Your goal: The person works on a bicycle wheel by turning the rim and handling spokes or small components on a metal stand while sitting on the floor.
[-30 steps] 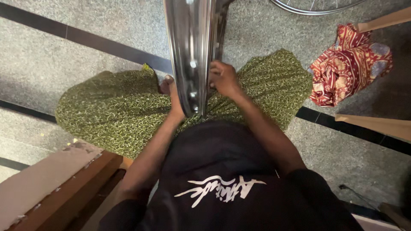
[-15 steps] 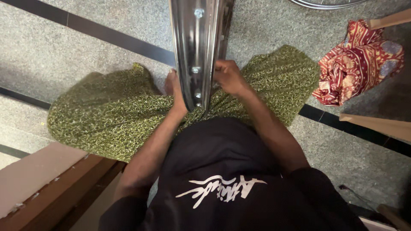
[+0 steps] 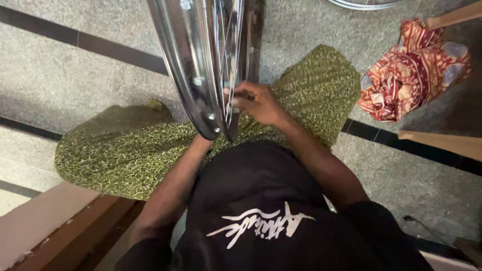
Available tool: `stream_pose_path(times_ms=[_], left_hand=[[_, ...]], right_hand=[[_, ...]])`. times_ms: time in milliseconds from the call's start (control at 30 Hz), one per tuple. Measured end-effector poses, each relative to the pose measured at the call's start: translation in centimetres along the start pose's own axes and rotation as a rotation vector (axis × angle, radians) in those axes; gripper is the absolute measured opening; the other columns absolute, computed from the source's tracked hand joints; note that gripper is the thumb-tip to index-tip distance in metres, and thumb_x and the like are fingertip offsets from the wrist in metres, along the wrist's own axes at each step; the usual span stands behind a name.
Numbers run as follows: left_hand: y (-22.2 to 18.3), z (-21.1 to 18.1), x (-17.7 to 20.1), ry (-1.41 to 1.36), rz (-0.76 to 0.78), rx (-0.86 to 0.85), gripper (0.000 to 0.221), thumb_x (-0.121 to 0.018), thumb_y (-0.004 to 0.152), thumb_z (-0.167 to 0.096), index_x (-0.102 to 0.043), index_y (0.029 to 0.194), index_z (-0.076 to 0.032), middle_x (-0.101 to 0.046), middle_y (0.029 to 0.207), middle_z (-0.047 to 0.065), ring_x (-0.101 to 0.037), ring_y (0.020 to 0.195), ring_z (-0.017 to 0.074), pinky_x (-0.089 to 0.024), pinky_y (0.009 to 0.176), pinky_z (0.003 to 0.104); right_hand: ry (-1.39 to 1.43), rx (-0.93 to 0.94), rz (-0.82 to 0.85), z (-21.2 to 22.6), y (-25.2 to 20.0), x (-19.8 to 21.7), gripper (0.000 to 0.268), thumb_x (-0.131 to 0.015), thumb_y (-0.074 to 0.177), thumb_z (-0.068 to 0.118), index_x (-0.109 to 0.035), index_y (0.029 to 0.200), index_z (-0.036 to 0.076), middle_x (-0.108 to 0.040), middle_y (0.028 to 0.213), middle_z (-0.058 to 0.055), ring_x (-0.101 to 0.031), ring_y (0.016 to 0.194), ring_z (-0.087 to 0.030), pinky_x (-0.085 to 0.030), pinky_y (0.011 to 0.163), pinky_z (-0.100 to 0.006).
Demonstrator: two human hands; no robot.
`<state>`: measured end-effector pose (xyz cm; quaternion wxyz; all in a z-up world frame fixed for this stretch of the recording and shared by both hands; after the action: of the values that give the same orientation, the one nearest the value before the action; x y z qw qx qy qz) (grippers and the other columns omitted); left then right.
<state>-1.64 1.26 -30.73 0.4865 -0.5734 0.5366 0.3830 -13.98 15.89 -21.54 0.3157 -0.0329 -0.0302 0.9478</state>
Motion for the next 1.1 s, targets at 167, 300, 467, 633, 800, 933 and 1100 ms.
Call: stream_pose_path(times_ms=[167,300,467,633,800,933,1100], left_hand=[[0.2,-1.6,-4.7,0.368,-0.006,0.053,0.059,-0.074,0.102,-0.032,-0.047,0.144,0.001,-0.060,0.132,0.016,-0.068,0.114,0.0223,-0.062,0.097,0.032],[0.5,-1.8,-7.3,0.976,-0.009,-0.157,0.063,-0.072,0.101,-0.033,-0.048,0.147,0.003,-0.059,0.137,0.019,-0.065,0.115,0.0251,-0.058,0.095,0.035],[0.4,-1.0,-5.4,0.379,-0.059,-0.003,0.062,-0.061,0.105,-0.045,-0.048,0.145,0.001,-0.065,0.113,0.015,-0.068,0.100,0.0250,-0.060,0.092,0.041],[0.0,-1.3,-5.9,0.426,-0.093,0.016,0.069,-0.063,0.100,-0.045,-0.051,0.145,0.005,-0.067,0.112,0.013,-0.068,0.099,0.0218,-0.059,0.089,0.038],[0.8,-0.1,-3.9,0.834,-0.133,0.040,0.071,-0.084,0.098,-0.045,-0.056,0.130,0.012,-0.064,0.110,0.019,-0.066,0.100,0.0281,-0.058,0.090,0.042],[-0.1,-0.4,-3.6,0.332,-0.051,0.046,0.082,-0.078,0.087,-0.059,-0.054,0.139,0.000,-0.066,0.121,0.013,-0.069,0.112,0.0214,-0.058,0.099,0.032],[-0.2,-0.6,-3.5,0.459,-0.188,0.029,0.071,-0.075,0.094,-0.051,-0.056,0.140,0.000,-0.066,0.121,0.013,-0.069,0.108,0.0209,-0.059,0.093,0.030]], right_hand=[[0.225,-0.081,-0.008,-0.1,0.8,-0.4,0.015,-0.068,0.099,0.002,-0.064,0.113,-0.002,-0.070,0.088,-0.009,-0.070,0.071,-0.012,-0.063,0.060,-0.028],[0.198,-0.246,-0.101,0.4,0.5,-0.7,0.020,-0.064,0.096,0.002,-0.065,0.116,-0.002,-0.069,0.085,-0.008,-0.065,0.063,-0.011,-0.057,0.053,-0.025],[0.139,-0.298,-0.118,0.5,0.0,-0.9,0.019,-0.059,0.100,0.005,-0.067,0.116,-0.001,-0.069,0.086,-0.006,-0.066,0.065,-0.008,-0.059,0.055,-0.021],[0.339,-0.245,-0.241,-0.5,0.9,-1.1,0.015,-0.067,0.096,0.001,-0.063,0.107,-0.008,-0.066,0.083,-0.011,-0.066,0.060,-0.013,-0.060,0.051,-0.026],[0.262,-0.342,-0.346,-0.6,0.7,-1.2,0.025,-0.065,0.093,0.001,-0.063,0.117,-0.006,-0.068,0.085,-0.011,-0.066,0.059,-0.011,-0.057,0.049,-0.024],[0.278,-0.310,-0.302,-1.6,0.3,-1.1,0.030,-0.061,0.094,0.000,-0.061,0.123,-0.006,-0.070,0.094,-0.011,-0.070,0.066,-0.011,-0.063,0.055,-0.025],[0.048,-0.202,-0.106,-1.6,0.9,0.0,0.032,-0.063,0.099,0.004,-0.057,0.129,-0.004,-0.068,0.094,-0.013,-0.067,0.069,-0.015,-0.062,0.059,-0.028]])
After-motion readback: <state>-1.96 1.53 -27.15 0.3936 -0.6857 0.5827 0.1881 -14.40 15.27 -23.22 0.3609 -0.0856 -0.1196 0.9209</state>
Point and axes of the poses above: each hand's wrist, its own y-axis towards the middle knuckle, its own x-axis out of the back of the hand, z = x × y, the point moved 2 cm from there along y, towards the middle knuckle
